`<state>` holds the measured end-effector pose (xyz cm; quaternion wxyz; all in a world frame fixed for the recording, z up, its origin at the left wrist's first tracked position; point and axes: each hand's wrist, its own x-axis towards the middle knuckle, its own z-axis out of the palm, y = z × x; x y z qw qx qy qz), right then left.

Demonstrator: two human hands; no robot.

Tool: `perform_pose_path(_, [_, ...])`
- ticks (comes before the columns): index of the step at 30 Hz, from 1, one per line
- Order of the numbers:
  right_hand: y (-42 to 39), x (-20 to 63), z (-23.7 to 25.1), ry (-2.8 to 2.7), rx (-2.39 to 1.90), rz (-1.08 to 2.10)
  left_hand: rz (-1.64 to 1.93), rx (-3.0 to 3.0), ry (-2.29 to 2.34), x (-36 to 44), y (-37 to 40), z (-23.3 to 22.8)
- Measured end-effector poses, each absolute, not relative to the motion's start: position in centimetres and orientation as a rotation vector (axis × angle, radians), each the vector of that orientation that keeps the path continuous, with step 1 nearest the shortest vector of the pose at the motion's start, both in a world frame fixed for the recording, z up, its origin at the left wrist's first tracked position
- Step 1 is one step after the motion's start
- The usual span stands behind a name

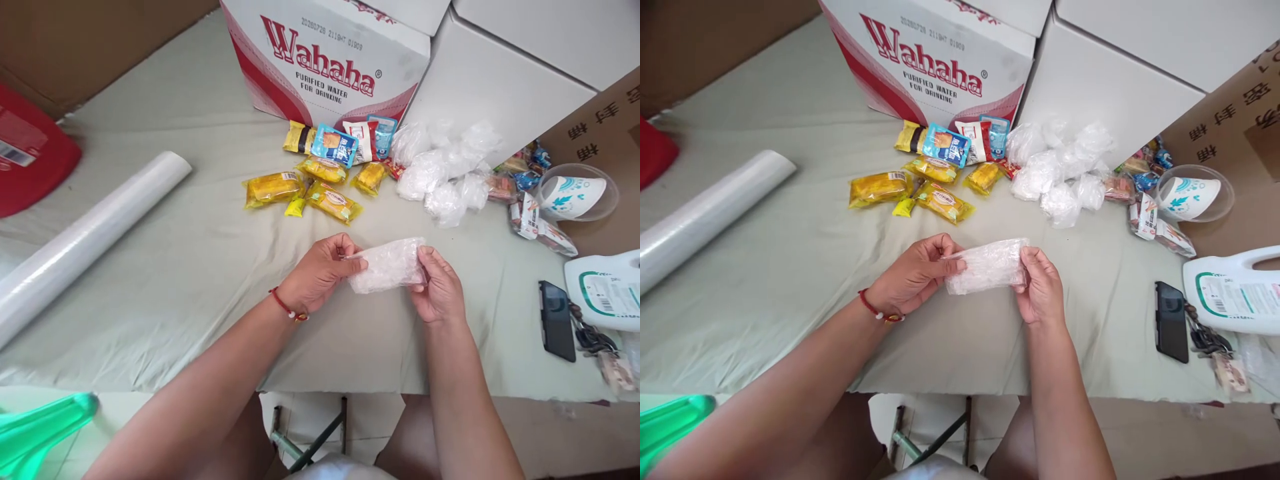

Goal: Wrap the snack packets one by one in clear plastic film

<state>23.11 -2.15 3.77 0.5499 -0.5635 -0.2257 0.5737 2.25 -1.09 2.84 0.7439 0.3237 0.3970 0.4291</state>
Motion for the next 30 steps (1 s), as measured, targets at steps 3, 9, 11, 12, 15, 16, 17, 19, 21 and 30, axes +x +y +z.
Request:
perform_pose_path(3, [-2.1,23.2,4.0,-0.505,-1.347,1.280,1.176,1.047,1.276,2.7,-1.4,2.2])
perform_pose_path(9, [-2.3,22.1,3.9,-0.496,-1.328,1.311,1.318,1.811,1.141,4.3,-3.2,2.3])
perform_pose_path(11, [-2.2,21.7,3.9,-0.473,-1.305,1.352,1.214,1.902,1.161,4.8,-3.5,2.0])
perform_pose_path(12, [-2.2,21.6,3.9,-0.463,-1.291,1.371,1.164,1.916,1.189,4.9,-3.5,1.9])
perform_pose_path(15, [-2.0,21.7,4.0,-0.459,-1.219,1.437,1.088,1.834,1.194,4.8,-3.2,1.6])
perform_pose_path(16, [-1.9,21.9,4.0,-0.469,-1.192,1.461,1.087,1.767,1.185,4.7,-3.1,1.6])
perform_pose_path(17, [-1.8,22.1,4.1,-0.483,-1.170,1.485,1.090,1.684,1.187,4.5,-2.9,1.7])
perform_pose_path(19, [-1.7,22.5,4.1,-0.511,-1.150,1.522,1.103,1.495,1.223,4.3,-2.6,1.9])
perform_pose_path(21, [-1.7,22.7,4.1,-0.531,-1.160,1.527,1.119,1.319,1.253,4.1,-2.3,2.1])
perform_pose_path(30, [-4.0,19.0,3.2,-0.905,-1.265,1.447,1.220,0.811,1.173,4.4,-1.8,1.8])
